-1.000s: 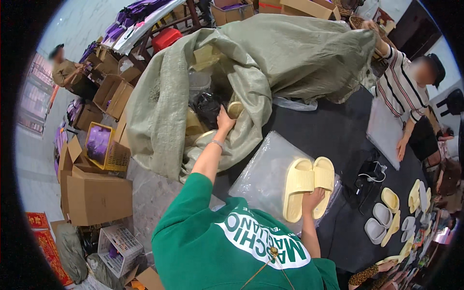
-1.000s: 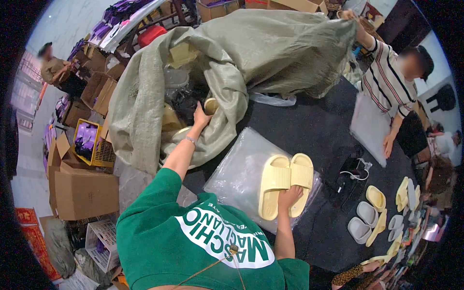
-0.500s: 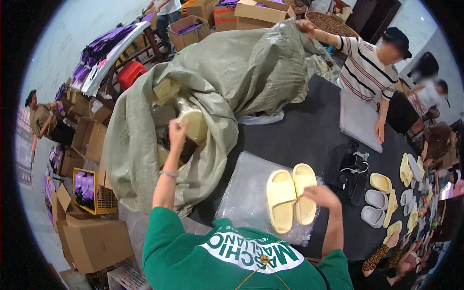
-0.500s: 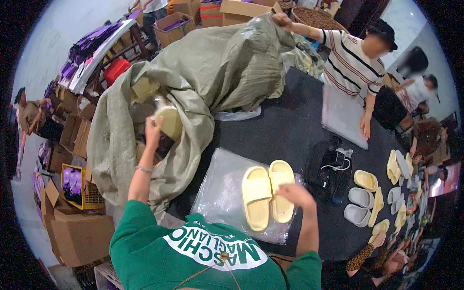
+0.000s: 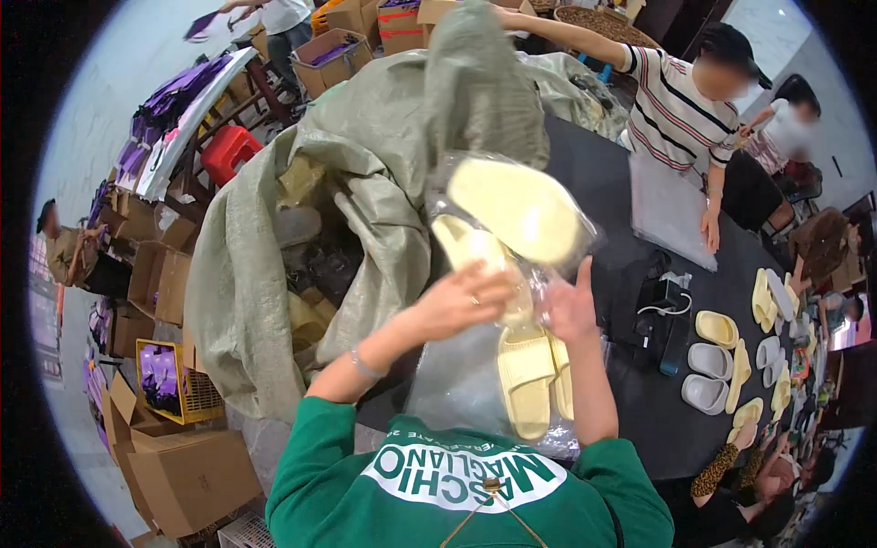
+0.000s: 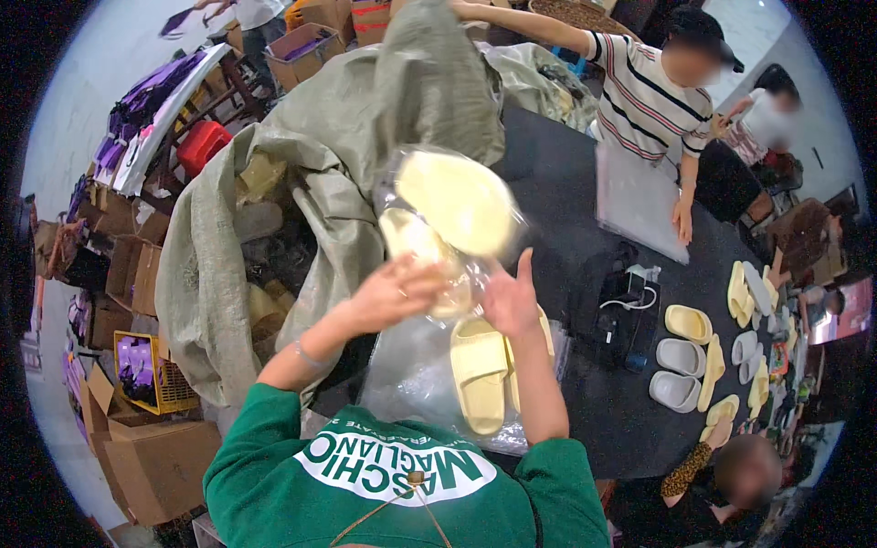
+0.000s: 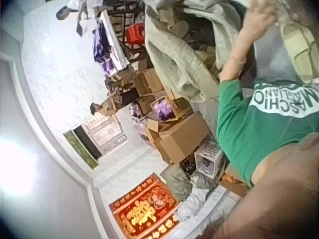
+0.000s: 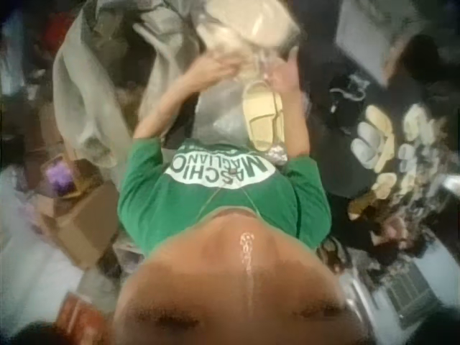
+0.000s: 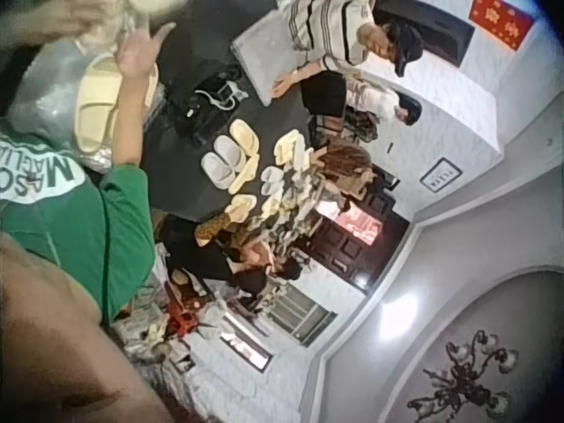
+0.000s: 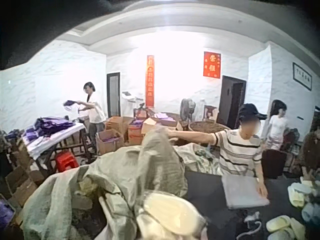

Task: The person packs pairs of yellow, white, and black plastic slippers into clear plastic bags. They retrieve slippers from a large green sack, place them into bags, and seal them on a table. The person works alongside others in a busy room filled with boxes and packing materials.

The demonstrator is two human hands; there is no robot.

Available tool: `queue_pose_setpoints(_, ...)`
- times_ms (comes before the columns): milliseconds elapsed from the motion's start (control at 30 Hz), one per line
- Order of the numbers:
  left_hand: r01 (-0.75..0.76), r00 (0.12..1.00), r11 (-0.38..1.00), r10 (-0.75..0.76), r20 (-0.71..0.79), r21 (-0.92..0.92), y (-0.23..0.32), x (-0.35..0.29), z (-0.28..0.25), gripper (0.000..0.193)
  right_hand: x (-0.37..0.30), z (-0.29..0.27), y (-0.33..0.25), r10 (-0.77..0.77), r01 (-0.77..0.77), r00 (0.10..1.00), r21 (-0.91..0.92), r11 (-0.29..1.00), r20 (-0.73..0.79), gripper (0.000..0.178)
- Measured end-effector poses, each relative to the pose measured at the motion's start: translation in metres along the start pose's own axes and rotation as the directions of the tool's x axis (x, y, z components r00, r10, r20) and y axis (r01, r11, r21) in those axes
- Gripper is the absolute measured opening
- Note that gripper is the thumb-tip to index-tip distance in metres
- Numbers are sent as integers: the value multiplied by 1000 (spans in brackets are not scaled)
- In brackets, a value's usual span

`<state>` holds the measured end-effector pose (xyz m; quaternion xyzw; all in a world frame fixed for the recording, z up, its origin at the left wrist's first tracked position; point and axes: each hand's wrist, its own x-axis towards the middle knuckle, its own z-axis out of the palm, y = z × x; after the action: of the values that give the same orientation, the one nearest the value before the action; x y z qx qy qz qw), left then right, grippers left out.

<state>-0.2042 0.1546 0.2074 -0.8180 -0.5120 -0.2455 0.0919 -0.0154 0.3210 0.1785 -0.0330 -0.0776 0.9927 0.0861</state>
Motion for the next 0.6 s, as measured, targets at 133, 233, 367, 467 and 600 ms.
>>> queue_pose_setpoints(133,-105,995,993,104,8,53,28,-3,52,23,-50,-54,13,-263,208,928,-218,954,-263,50)
queue_pose_setpoints(233,-13,1000,1000,13,17,4,47,-16,63,30,-72,-54,35,-384,355,850,-145,923,-360,53)
queue_pose_setpoints(367,326,944,945,-324,-57,25,52,-45,69,40,-77,-73,39,-447,462,654,-146,875,-610,57)
queue_pose_setpoints(467,767,637,639,-752,-170,50,23,-80,-1,49,-90,-85,40,-460,481,450,-226,847,-765,56)
queue_pose_setpoints(600,926,-9,-195,-869,-496,324,-13,-221,-38,88,-93,-55,74,-879,324,317,-830,453,-356,53)
